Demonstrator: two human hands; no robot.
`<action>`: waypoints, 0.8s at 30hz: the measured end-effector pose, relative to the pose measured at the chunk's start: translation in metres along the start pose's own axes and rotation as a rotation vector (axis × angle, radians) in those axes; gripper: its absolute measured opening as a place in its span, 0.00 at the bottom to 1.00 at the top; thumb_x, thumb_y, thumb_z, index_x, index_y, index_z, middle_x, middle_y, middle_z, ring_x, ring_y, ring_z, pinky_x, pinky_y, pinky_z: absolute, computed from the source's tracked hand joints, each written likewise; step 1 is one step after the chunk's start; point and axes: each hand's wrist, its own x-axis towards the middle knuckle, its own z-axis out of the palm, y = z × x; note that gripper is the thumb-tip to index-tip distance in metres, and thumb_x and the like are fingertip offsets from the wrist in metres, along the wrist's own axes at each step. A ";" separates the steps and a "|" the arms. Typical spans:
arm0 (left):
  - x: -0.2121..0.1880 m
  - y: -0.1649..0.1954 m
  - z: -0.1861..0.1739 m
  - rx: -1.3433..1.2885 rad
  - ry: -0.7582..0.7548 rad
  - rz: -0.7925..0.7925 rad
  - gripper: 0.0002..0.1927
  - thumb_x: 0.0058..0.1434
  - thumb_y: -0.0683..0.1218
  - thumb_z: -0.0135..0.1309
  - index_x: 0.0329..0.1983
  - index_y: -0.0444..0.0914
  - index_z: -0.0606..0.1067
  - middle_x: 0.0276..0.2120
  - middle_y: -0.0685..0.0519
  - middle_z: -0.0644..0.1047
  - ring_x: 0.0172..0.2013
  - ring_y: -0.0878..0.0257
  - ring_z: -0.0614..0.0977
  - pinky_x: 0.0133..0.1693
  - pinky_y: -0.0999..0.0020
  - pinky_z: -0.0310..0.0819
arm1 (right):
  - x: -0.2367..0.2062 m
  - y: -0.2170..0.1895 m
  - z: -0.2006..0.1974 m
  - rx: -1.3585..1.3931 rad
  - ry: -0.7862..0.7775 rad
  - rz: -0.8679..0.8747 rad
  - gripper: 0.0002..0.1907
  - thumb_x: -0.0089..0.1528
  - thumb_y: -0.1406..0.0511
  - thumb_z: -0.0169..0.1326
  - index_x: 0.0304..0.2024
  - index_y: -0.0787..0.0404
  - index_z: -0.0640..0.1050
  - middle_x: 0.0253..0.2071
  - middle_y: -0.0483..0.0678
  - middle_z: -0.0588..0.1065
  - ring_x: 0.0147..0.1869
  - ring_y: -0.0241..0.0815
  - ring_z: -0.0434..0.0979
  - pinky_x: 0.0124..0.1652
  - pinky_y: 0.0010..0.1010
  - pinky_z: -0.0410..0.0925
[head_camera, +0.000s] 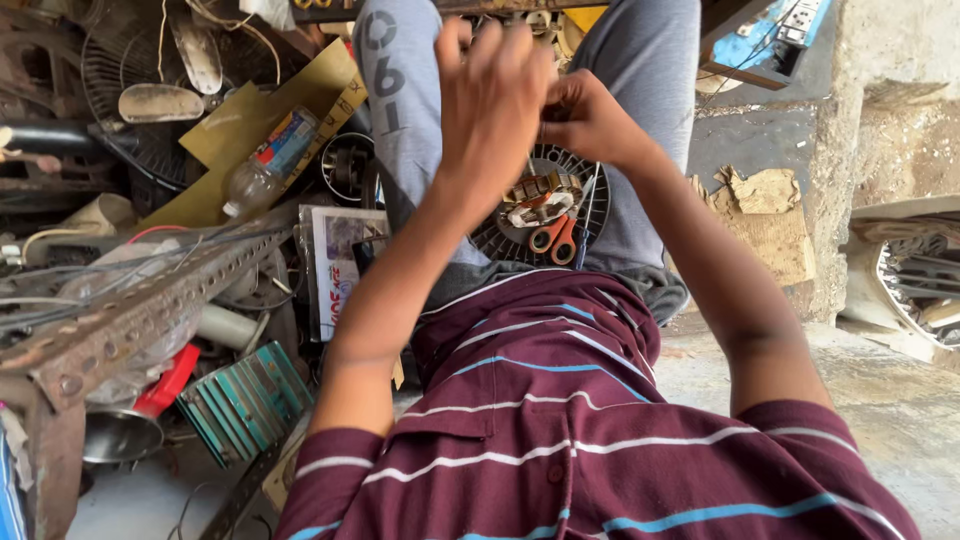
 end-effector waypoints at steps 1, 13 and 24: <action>-0.013 0.013 -0.014 0.021 -0.012 0.004 0.04 0.60 0.41 0.58 0.30 0.39 0.76 0.30 0.53 0.73 0.38 0.61 0.77 0.57 0.48 0.63 | 0.003 0.005 -0.007 0.155 -0.106 -0.068 0.04 0.65 0.71 0.61 0.41 0.66 0.82 0.37 0.46 0.78 0.38 0.31 0.74 0.39 0.26 0.70; -0.138 0.061 -0.068 -0.377 -0.392 -0.019 0.04 0.61 0.44 0.56 0.32 0.41 0.80 0.29 0.53 0.74 0.32 0.59 0.77 0.44 0.57 0.64 | -0.109 -0.007 0.051 -0.770 0.423 -0.432 0.11 0.61 0.74 0.63 0.45 0.59 0.80 0.34 0.49 0.73 0.33 0.44 0.75 0.31 0.36 0.66; -0.028 -0.042 0.022 -0.055 -0.216 -0.130 0.11 0.61 0.47 0.65 0.26 0.39 0.80 0.27 0.52 0.75 0.31 0.63 0.78 0.40 0.57 0.60 | -0.114 -0.028 0.073 -0.723 0.364 -0.227 0.14 0.62 0.68 0.66 0.48 0.58 0.78 0.31 0.47 0.72 0.29 0.42 0.72 0.29 0.33 0.64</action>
